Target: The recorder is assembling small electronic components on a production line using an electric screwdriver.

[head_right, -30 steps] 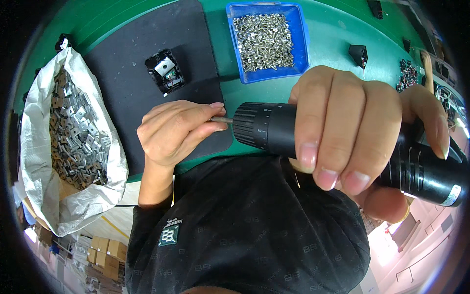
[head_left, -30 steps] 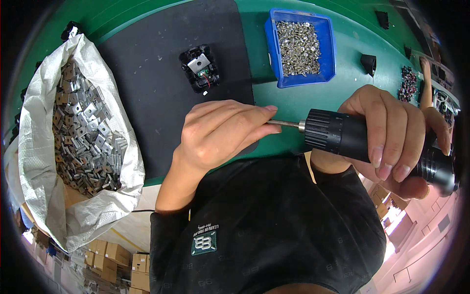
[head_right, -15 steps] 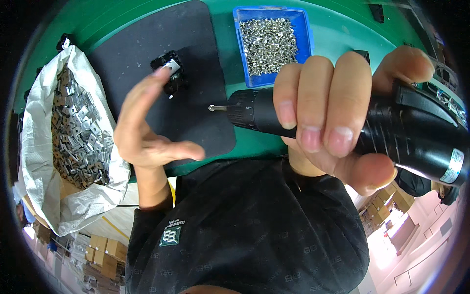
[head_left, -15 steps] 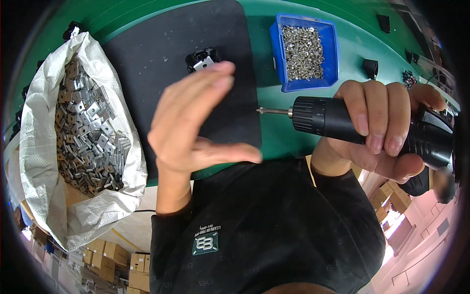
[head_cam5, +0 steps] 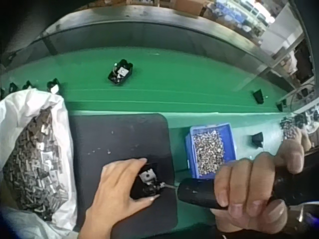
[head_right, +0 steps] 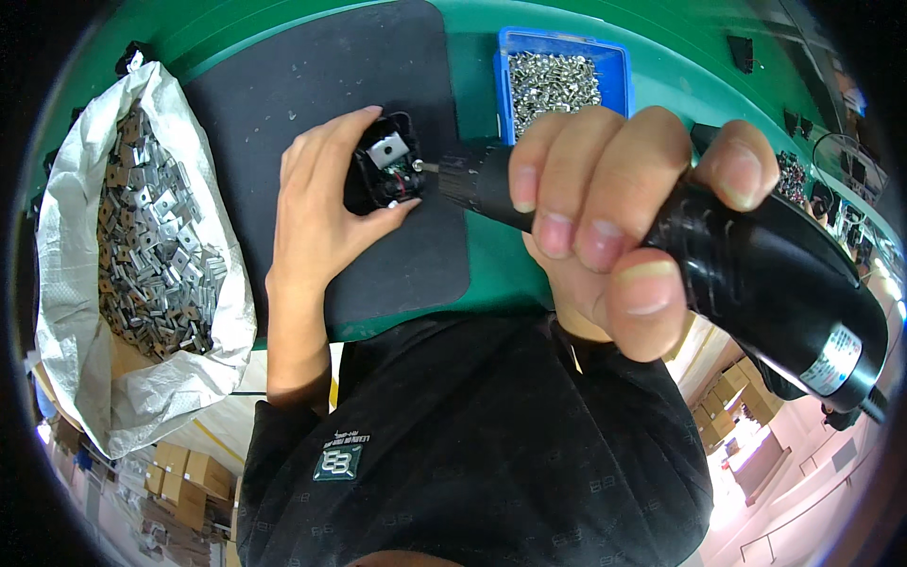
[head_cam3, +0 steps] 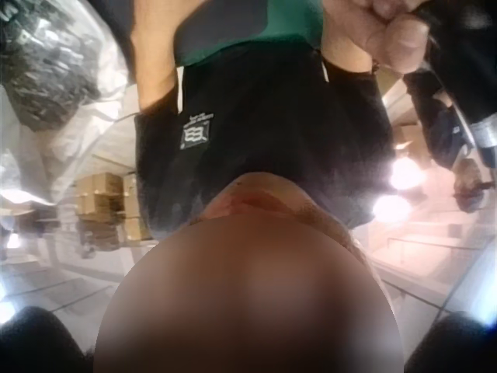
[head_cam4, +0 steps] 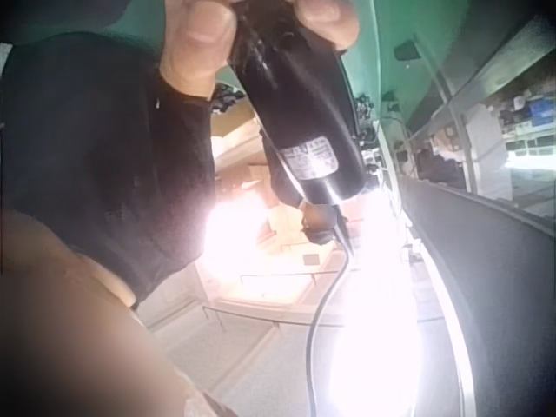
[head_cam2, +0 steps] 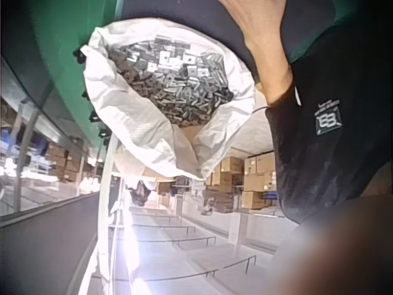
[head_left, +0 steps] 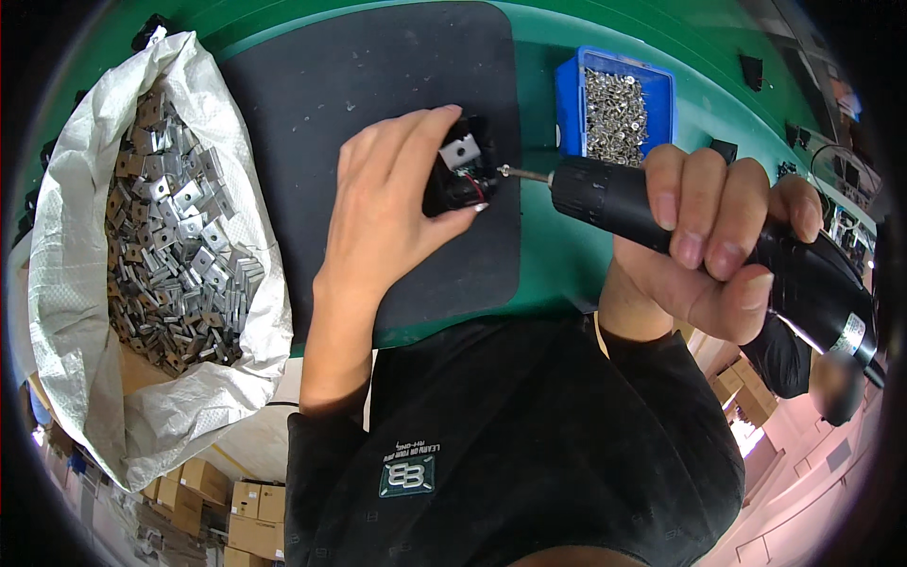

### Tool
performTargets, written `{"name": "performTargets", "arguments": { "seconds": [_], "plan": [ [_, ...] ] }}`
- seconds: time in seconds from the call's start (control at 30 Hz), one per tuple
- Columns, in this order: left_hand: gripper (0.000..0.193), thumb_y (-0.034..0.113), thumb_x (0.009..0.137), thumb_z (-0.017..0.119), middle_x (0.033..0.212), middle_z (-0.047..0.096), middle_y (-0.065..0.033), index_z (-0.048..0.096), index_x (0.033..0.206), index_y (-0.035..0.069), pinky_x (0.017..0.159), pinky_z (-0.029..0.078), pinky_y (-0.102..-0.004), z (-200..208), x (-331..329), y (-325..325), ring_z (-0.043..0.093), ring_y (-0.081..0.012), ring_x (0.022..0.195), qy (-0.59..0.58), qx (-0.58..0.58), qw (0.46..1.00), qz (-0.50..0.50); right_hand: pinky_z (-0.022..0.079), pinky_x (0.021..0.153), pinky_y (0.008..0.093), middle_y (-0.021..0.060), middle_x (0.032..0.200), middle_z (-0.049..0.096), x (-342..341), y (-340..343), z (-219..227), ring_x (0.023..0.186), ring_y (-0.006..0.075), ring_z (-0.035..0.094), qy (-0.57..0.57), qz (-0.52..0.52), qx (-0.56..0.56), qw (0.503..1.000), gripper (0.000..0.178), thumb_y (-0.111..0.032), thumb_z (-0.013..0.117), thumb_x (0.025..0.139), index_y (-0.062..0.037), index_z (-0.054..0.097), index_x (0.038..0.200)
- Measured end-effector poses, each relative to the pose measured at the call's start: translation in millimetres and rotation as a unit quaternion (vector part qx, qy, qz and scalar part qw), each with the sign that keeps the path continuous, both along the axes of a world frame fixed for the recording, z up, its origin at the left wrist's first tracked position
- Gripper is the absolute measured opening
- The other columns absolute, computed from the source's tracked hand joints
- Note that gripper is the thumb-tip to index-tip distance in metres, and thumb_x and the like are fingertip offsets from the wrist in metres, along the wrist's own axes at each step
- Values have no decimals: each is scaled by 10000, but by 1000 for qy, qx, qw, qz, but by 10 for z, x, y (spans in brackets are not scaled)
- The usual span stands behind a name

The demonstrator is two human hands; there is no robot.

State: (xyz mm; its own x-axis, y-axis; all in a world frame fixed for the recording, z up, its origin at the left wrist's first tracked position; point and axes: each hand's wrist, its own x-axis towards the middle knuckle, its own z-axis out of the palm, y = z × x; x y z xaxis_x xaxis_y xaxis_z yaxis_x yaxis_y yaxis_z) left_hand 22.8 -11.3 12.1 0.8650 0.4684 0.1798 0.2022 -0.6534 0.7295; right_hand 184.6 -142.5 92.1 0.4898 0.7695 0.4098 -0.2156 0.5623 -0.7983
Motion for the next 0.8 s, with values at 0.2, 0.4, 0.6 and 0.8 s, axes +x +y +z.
{"name": "performTargets", "arguments": {
  "seconds": [0.2,0.4,0.6,0.8],
  "plan": [
    [756,137,511,831,1108,584,-82,587,1226,110,868,423,-393,16,117,-48,548,-283,988,-13,-15,1000,-6,391,705,304,-26,800,505,-8,84,-79,684,112,489,-119,5,-26,993,442,-172,637,872,-204,402,1244],
    [754,133,517,843,1090,568,-66,586,1226,128,838,424,-395,-14,163,-9,538,-268,954,-17,-31,999,-16,393,707,316,-18,793,501,39,131,-171,695,123,501,-114,6,-34,993,407,-162,620,888,-204,404,1230],
    [748,133,513,813,1090,577,-75,596,1229,124,859,431,-391,-20,137,-18,545,-281,961,-17,-30,999,-17,398,720,322,-7,809,514,27,127,-202,699,134,506,-117,11,-34,992,409,-148,614,890,-195,402,1237],
    [738,137,538,830,1082,570,-60,591,1236,132,834,425,-388,-9,152,2,534,-269,937,-20,-33,999,-26,409,692,327,5,807,523,4,127,-158,701,141,512,-112,13,-51,992,345,-113,634,860,-184,427,1127]
  ]
}}
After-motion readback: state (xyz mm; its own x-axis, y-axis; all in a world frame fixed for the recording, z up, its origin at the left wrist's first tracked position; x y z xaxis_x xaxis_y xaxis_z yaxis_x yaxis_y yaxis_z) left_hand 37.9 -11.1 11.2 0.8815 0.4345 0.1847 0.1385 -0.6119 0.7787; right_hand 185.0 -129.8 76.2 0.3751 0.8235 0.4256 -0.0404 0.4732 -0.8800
